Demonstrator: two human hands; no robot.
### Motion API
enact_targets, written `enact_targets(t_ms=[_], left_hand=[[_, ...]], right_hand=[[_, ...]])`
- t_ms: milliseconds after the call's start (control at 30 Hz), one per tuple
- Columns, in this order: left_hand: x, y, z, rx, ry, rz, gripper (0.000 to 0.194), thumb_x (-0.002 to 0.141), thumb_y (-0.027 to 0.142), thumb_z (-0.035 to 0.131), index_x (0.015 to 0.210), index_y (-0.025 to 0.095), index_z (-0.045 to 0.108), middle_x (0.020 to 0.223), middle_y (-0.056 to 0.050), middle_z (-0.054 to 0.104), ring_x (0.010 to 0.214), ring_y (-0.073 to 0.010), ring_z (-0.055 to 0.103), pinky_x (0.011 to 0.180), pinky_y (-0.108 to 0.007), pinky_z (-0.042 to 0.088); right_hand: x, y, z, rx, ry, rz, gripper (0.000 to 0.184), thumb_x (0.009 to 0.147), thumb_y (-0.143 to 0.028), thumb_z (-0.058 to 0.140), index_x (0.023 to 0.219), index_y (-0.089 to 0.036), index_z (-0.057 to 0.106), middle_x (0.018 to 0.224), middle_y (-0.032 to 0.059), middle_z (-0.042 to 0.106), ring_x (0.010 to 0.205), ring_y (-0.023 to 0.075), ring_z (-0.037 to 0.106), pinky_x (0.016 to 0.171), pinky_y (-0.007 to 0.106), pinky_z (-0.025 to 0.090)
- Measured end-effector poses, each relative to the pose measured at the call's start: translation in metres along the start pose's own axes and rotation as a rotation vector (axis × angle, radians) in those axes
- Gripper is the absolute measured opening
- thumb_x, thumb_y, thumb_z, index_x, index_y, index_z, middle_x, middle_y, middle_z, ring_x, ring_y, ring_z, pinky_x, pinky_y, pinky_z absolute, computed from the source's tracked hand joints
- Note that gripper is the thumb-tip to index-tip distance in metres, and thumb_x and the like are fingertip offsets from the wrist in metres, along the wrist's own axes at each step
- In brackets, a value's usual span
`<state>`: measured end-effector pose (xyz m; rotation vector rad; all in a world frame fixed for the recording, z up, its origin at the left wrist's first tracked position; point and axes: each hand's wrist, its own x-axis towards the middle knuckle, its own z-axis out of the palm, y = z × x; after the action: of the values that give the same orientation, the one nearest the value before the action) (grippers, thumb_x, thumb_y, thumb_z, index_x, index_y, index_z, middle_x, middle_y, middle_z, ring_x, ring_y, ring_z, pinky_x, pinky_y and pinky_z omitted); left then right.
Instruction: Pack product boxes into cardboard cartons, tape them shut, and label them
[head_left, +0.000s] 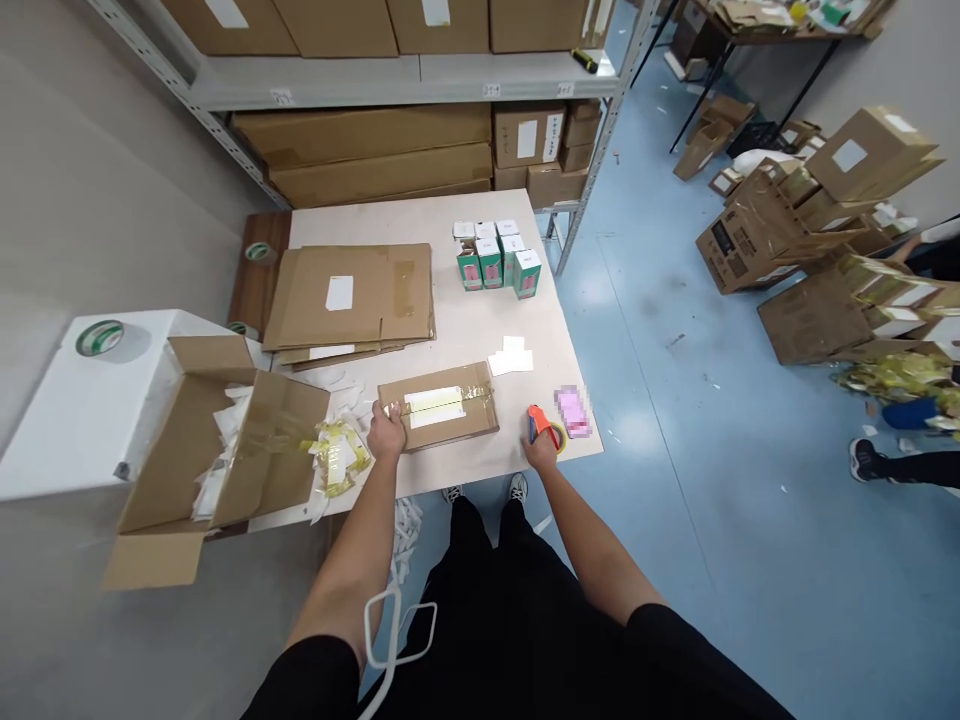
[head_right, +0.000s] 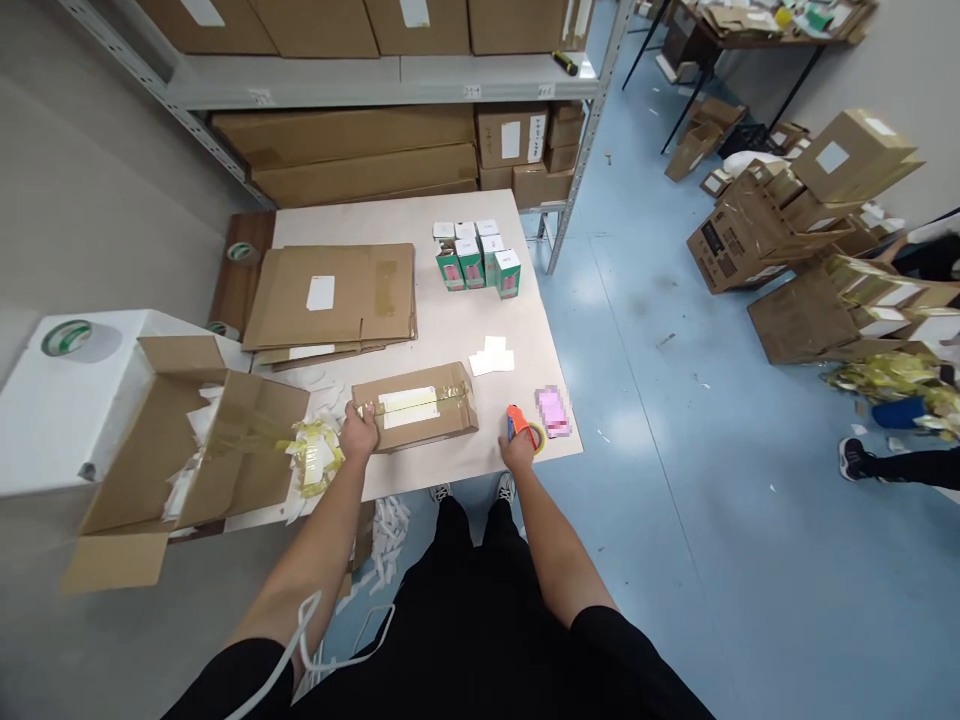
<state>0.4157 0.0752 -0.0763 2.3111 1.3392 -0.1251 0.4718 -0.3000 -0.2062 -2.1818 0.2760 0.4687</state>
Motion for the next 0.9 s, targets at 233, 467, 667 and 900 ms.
enact_targets(t_ms=[233,467,667,900], left_hand=[[-0.009,0.006,0.001,0.018,0.022,-0.012,0.066,0.106,0.054,0.034,0.161,0.016,0.035,0.137,-0.025,0.064,0.118,-0.0407,0.068,0.100,-0.052,0.051],[-0.014,0.008,0.003,0.007,0.025,0.003,0.065,0.107,0.051,0.029,0.162,0.016,0.033,0.136,-0.027,0.063,0.113,-0.0421,0.070,0.096,-0.053,0.051],[-0.013,0.005,0.006,-0.038,0.011,0.027,0.064,0.108,0.049,0.029,0.162,0.014,0.033,0.132,-0.026,0.063,0.108,-0.0392,0.071,0.094,-0.049,0.052],[-0.009,0.010,0.005,-0.030,-0.096,0.130,0.062,0.108,0.050,0.032,0.161,0.018,0.037,0.132,-0.024,0.062,0.105,-0.0358,0.072,0.092,-0.045,0.052]], right_hand=[[0.008,-0.038,-0.018,0.038,0.056,0.200,0.035,0.076,-0.034,0.072,0.108,-0.022,0.066,0.110,0.0163,0.075,0.110,0.0361,0.070,0.095,0.047,0.051],[-0.010,-0.121,-0.030,0.241,0.021,-0.152,0.043,0.087,-0.050,0.066,0.121,-0.023,0.061,0.111,0.0106,0.073,0.104,0.0322,0.070,0.093,0.044,0.056],[-0.037,-0.207,-0.006,0.467,-0.269,-0.439,0.059,0.088,-0.055,0.069,0.136,-0.024,0.058,0.126,0.0087,0.072,0.114,0.0282,0.068,0.102,0.041,0.054],[-0.058,-0.215,0.040,0.396,-0.439,-0.371,0.053,0.079,-0.061,0.078,0.117,-0.026,0.069,0.113,0.0052,0.077,0.105,0.0274,0.071,0.098,0.044,0.056]])
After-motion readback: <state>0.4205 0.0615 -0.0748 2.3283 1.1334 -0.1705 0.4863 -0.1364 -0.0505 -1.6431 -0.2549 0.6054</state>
